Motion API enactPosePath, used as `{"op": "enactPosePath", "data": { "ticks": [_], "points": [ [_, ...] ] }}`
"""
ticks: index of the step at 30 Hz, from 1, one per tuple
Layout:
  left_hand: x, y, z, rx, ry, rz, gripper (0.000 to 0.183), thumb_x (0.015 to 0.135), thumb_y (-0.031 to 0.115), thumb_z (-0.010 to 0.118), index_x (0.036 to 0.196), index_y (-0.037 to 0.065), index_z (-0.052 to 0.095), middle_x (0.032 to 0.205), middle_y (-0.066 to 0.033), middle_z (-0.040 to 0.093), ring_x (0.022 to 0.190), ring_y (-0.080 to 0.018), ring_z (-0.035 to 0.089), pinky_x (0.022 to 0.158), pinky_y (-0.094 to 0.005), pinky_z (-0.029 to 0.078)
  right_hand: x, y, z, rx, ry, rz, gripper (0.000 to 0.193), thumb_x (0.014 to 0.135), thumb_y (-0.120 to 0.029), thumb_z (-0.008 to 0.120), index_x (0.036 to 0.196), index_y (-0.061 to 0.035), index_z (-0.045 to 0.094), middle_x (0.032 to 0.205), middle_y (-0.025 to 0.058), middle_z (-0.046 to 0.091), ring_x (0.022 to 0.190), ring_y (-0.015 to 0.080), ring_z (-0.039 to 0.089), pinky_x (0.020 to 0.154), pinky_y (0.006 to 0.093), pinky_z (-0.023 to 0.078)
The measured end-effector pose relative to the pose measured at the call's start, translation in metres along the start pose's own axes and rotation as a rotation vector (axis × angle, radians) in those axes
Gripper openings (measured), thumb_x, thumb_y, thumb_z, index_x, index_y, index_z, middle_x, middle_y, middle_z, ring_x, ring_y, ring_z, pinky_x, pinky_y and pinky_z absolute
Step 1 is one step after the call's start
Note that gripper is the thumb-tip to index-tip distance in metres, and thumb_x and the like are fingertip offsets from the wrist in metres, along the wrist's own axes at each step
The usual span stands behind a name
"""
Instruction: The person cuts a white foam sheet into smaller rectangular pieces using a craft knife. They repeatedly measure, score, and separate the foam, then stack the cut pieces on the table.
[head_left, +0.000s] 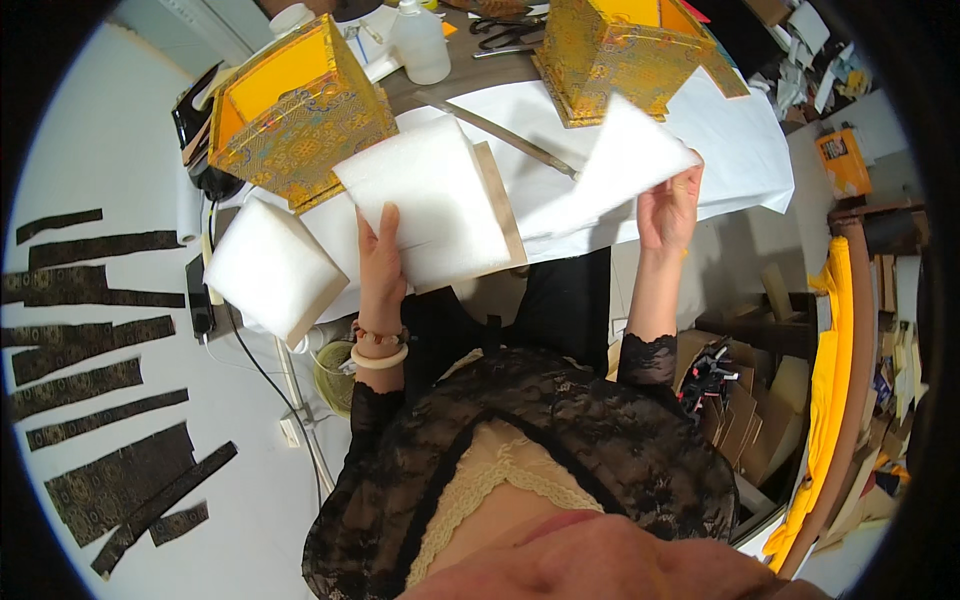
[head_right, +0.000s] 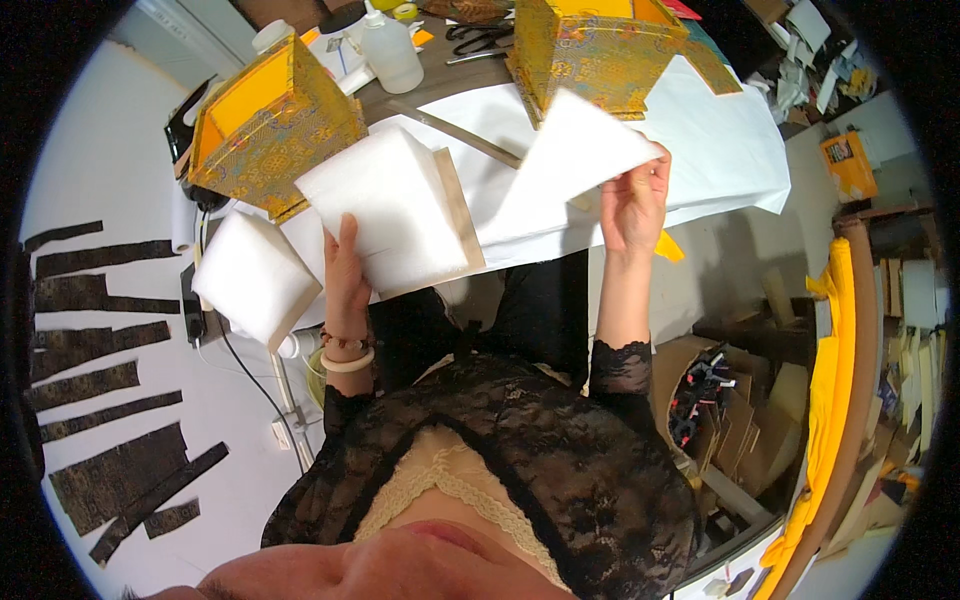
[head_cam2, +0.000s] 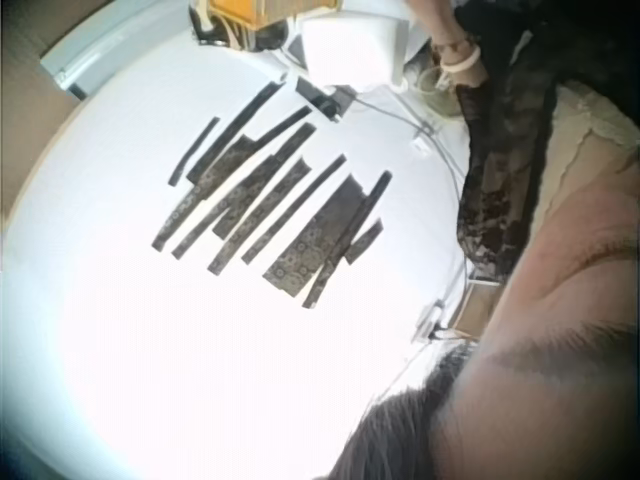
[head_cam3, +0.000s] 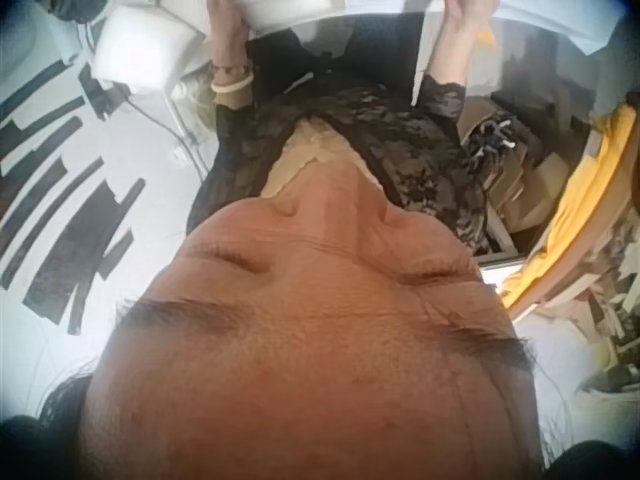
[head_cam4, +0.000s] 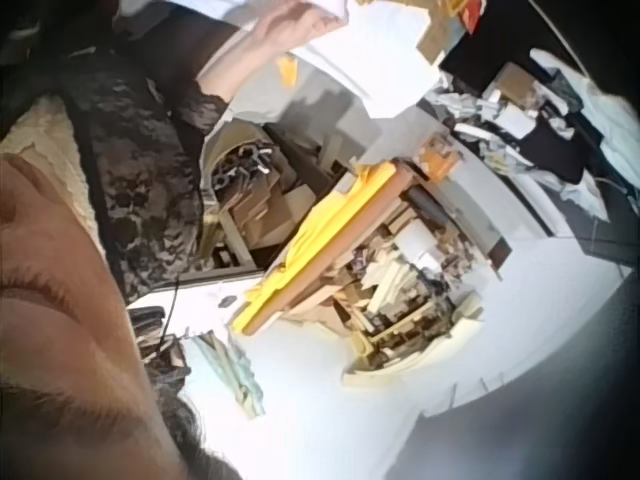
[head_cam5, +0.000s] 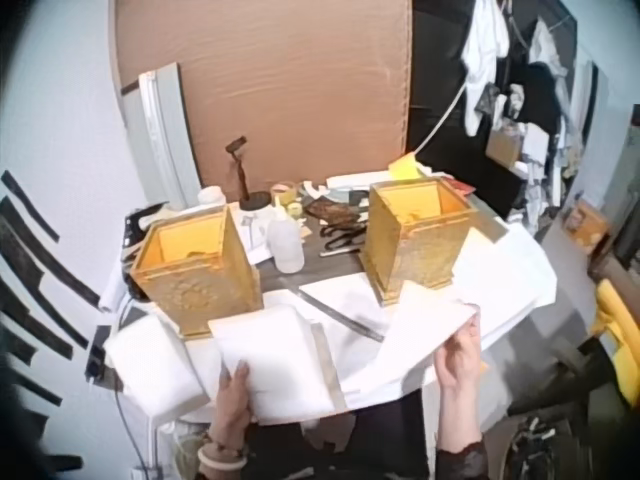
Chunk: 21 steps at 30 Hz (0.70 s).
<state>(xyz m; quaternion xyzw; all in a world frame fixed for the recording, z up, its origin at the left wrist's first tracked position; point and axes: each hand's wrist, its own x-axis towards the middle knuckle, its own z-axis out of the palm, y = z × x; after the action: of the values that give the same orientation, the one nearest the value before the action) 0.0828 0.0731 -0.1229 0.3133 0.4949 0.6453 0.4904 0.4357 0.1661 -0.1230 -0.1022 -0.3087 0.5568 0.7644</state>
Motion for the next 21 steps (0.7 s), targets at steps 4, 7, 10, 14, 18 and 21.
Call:
{"op": "enactPosePath", "data": {
  "ticks": [4,7,10,14,18,21],
  "points": [
    [0.018,0.002,0.02,0.138,-0.04,0.107,0.058,0.104,0.02,0.058,0.154,0.005,0.032,0.138,-0.0097,0.054,0.122,-0.0182,0.055,0.103,-0.0347,0.047,-0.011,-0.034,-0.025,0.006,0.287,-0.075,0.034,0.102,-0.013,0.06,0.135,-0.0073,0.054,0.137,0.0084,0.06,0.131,0.0254,0.054,0.117,0.0454,0.039],
    [0.028,-0.005,0.027,0.155,-0.121,0.162,0.06,0.103,0.017,0.058,0.155,0.003,0.031,0.137,-0.0108,0.054,0.122,-0.0161,0.054,0.103,-0.0342,0.046,-0.032,-0.064,-0.056,-0.035,0.373,-0.152,0.04,0.102,-0.016,0.06,0.14,-0.0083,0.054,0.143,0.0091,0.057,0.133,0.0251,0.052,0.118,0.046,0.038],
    [0.029,-0.015,0.014,0.436,-0.072,0.304,0.056,0.101,0.015,0.06,0.15,0.0,0.038,0.138,-0.0156,0.051,0.123,-0.0229,0.052,0.101,-0.0361,0.046,-0.069,-0.072,-0.041,-0.082,0.486,-0.107,0.038,0.1,-0.015,0.062,0.137,-0.009,0.056,0.142,0.0098,0.057,0.132,0.026,0.053,0.116,0.0468,0.041],
    [-0.025,-0.029,-0.004,0.579,0.287,0.661,0.039,0.095,0.007,0.066,0.132,-0.003,0.056,0.129,-0.0203,0.055,0.111,-0.0297,0.056,0.095,-0.0369,0.049,-0.118,-0.031,0.051,-0.277,0.246,0.036,0.034,0.097,-0.01,0.063,0.129,-0.0077,0.05,0.135,0.0159,0.058,0.126,0.0323,0.058,0.106,0.0526,0.051],
    [-0.132,-0.075,-0.086,0.882,-0.166,0.534,0.022,0.09,0.001,0.062,0.111,-0.001,0.065,0.1,-0.0128,0.066,0.089,-0.0224,0.063,0.082,-0.035,0.052,-0.172,0.052,0.123,-0.408,-0.032,0.1,0.019,0.097,-0.002,0.062,0.112,-0.0055,0.051,0.125,0.0211,0.061,0.113,0.0288,0.064,0.098,0.0459,0.054],
    [-0.175,-0.106,-0.14,1.218,-0.363,0.403,0.019,0.089,0.005,0.059,0.106,0.0,0.067,0.093,-0.0141,0.068,0.085,-0.0257,0.066,0.076,-0.0361,0.053,-0.219,0.124,0.177,-0.507,-0.534,0.093,0.018,0.088,0.007,0.069,0.104,0.0002,0.062,0.113,0.0222,0.069,0.102,0.0292,0.07,0.09,0.0388,0.057]
  ]
}}
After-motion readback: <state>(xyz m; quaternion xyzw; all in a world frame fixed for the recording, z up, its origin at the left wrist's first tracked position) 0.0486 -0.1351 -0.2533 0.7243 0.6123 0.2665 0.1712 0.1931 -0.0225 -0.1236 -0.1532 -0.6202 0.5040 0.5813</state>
